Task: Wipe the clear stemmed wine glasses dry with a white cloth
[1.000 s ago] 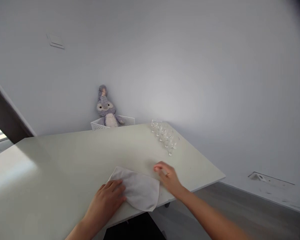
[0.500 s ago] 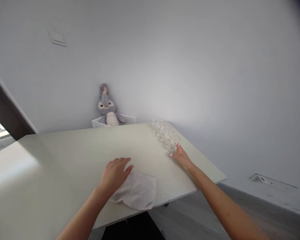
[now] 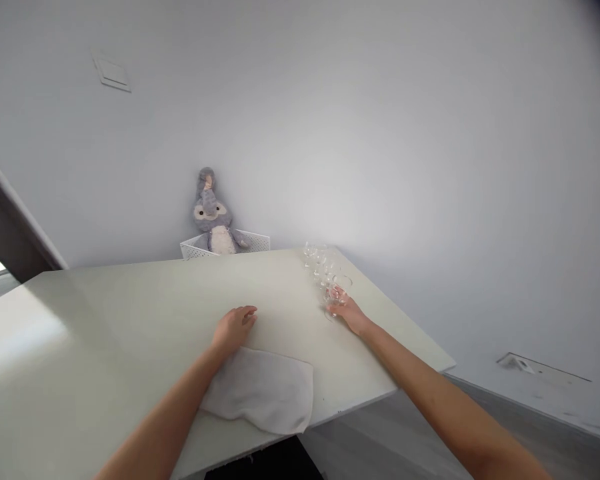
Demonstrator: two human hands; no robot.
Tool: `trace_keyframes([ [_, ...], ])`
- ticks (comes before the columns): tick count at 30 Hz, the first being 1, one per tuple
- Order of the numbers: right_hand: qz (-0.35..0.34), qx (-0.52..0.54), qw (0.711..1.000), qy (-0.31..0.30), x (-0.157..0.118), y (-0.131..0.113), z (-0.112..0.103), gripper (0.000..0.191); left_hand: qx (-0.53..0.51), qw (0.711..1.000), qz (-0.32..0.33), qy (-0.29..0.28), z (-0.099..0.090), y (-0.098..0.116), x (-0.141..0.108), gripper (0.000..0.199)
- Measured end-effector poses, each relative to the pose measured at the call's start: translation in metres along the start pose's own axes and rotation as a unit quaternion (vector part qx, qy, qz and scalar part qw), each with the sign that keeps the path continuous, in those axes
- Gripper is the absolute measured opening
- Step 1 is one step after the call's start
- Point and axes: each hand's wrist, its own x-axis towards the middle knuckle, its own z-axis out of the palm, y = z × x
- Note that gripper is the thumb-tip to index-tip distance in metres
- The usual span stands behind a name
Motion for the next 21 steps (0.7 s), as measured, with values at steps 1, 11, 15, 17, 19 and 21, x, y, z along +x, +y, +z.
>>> trace_keyframes([
  [1, -0.002, 0.000, 1.000, -0.010, 0.002, 0.001, 0.005, 0.087, -0.015, 1.000, -0.002, 0.008, 0.002, -0.001, 0.000, 0.033],
  [11, -0.053, -0.040, 0.994, -0.090, 0.032, 0.022, 0.114, 0.073, -0.241, 0.968, -0.057, 0.030, 0.015, -0.017, 0.009, 0.057],
  [15, -0.104, -0.097, 0.984, -0.104, 0.041, 0.024, 0.169, 0.061, -0.351, 0.935, -0.045, 0.015, 0.009, -0.030, 0.012, 0.079],
  [17, -0.126, -0.118, 0.980, -0.103, 0.043, 0.021, 0.195, 0.059, -0.394, 0.918, -0.039, 0.014, 0.004, -0.036, 0.014, 0.083],
  [19, -0.149, -0.125, 0.974, -0.114, 0.043, 0.019, 0.220, 0.058, -0.420, 0.906, -0.037, 0.027, -0.002, -0.042, 0.015, 0.088],
  [21, -0.158, -0.121, 0.971, -0.132, 0.044, 0.018, 0.244, 0.055, -0.446, 0.893, -0.040, 0.053, -0.009, -0.048, 0.017, 0.091],
])
